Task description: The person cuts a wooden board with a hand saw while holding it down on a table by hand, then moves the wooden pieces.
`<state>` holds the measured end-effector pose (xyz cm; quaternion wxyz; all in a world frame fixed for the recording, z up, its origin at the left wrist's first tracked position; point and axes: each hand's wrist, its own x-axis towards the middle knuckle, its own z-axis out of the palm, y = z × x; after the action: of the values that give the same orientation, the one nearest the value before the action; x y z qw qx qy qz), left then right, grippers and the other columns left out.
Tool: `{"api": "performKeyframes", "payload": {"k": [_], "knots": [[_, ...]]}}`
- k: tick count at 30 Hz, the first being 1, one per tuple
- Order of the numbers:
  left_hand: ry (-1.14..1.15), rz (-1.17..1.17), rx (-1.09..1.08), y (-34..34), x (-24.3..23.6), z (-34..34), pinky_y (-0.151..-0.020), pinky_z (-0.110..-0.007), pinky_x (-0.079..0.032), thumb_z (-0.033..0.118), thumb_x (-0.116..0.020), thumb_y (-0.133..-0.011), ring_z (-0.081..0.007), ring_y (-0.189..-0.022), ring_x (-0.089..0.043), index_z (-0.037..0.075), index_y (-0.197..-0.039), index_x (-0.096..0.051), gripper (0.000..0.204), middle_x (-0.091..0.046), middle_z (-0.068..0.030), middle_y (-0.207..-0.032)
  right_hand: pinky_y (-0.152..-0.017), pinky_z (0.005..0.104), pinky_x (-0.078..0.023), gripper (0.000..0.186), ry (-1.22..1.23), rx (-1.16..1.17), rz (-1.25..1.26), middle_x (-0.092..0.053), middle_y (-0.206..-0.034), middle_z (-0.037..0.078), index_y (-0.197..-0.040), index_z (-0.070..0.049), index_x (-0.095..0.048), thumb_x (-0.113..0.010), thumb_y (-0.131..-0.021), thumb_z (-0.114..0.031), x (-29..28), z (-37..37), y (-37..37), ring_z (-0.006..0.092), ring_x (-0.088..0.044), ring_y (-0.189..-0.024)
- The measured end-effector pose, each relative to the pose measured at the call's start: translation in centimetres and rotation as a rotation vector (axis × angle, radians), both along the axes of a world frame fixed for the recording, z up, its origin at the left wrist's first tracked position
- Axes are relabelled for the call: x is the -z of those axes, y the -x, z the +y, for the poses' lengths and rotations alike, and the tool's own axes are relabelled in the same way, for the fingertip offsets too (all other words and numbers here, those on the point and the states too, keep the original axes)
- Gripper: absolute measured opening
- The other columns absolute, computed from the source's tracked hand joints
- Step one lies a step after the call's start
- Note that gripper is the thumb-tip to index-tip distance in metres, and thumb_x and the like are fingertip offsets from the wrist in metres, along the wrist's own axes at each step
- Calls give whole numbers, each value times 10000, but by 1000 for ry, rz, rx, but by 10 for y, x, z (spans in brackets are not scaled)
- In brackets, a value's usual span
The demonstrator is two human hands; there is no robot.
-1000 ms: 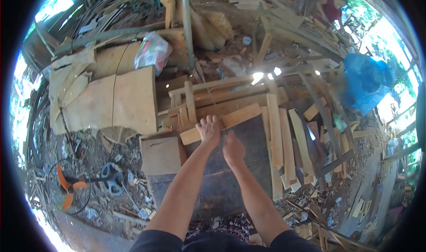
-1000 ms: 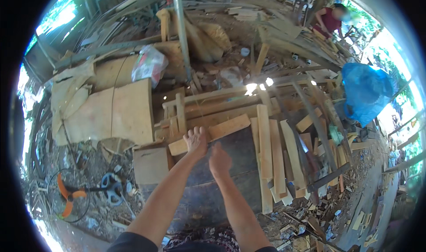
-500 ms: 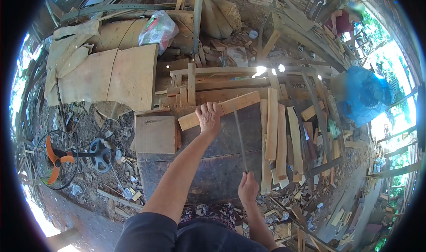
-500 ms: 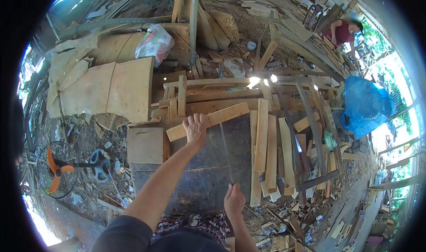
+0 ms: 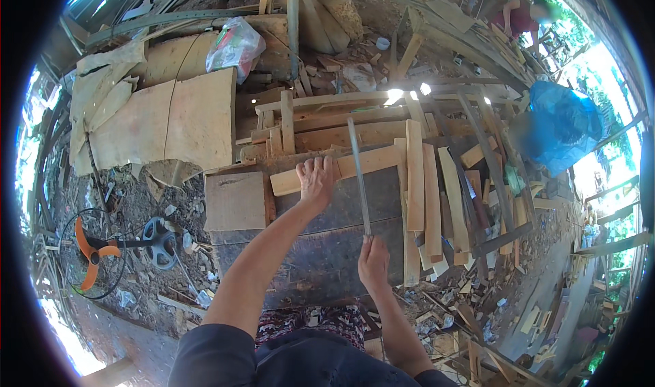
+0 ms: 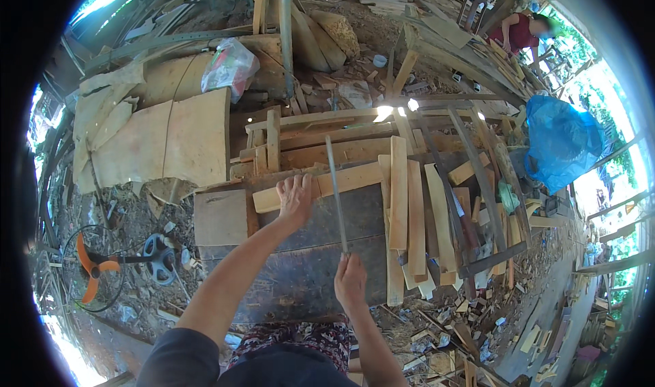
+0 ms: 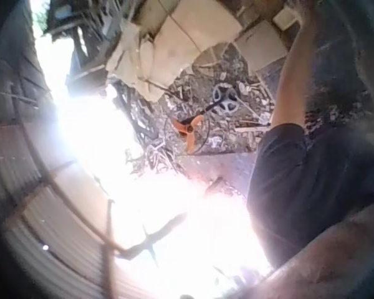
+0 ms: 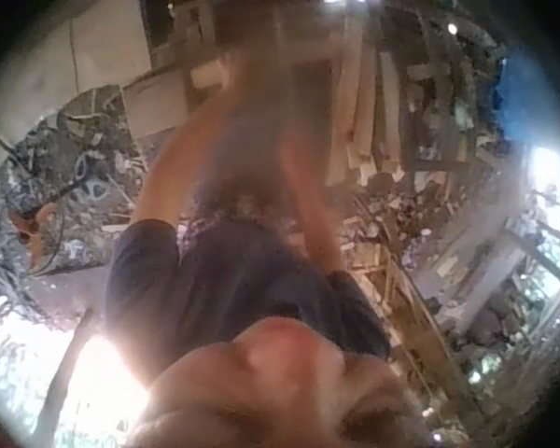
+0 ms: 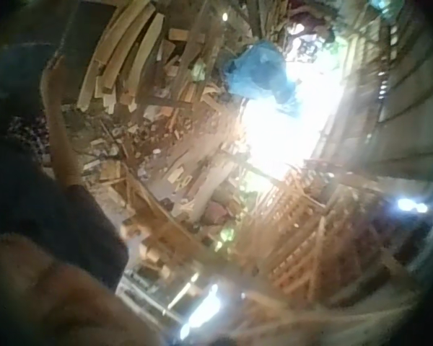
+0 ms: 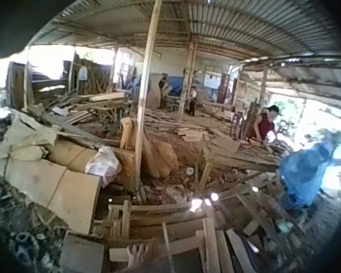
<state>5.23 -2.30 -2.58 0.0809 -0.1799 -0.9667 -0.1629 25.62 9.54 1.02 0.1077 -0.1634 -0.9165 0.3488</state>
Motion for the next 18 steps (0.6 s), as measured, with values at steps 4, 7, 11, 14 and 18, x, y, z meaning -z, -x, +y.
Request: {"api": "performKeyframes", "payload": {"k": [4, 7, 11, 14, 18], "knots": [[3, -191, 21, 18, -8, 3, -985, -495, -302, 188, -780, -706, -335, -1195, -451, 64, -1196, -475, 590, -504, -141, -1214, -676, 523, -440, 178, -31, -49, 77, -555, -918, 274, -932, 27, -494, -479, -987, -142, 6, -6, 50, 471, -567, -795], [-42, -208, -26, 20, -13, 6, -984, -478, -298, 105, -650, -774, -316, -1167, -460, 73, -1119, -553, 361, -526, -136, -1198, -681, 522, -474, 190, -77, -47, 26, -562, -961, 263, -954, 21, -502, -469, -994, -162, 9, -15, 80, 466, -586, -808], [-18, -203, -75, 18, -15, 10, -984, -456, -299, 108, -628, -792, -303, -1167, -463, 76, -1117, -563, 334, -529, -124, -1211, -687, 526, -485, 208, -97, 1, 46, -574, -903, 265, -928, 19, -506, -477, -991, -177, 21, -25, 99, 460, -592, -816], [-19, -194, -96, 18, -14, 8, -986, -453, -296, 96, -614, -804, -299, -1163, -466, 79, -1124, -562, 325, -530, -115, -1212, -671, 512, -511, 203, -126, 32, -16, -577, -924, 258, -946, 6, -503, -475, -993, -189, 20, -30, 101, 458, -606, -817], [-15, -221, -112, 15, -18, 7, -991, -454, -294, 81, -599, -819, -295, -1156, -469, 81, -1129, -562, 312, -534, -109, -1210, -672, 503, -528, 192, -159, 39, -88, -581, -934, 243, -960, 0, -499, -473, -992, -187, 16, -36, 95, 448, -618, -839]]}}
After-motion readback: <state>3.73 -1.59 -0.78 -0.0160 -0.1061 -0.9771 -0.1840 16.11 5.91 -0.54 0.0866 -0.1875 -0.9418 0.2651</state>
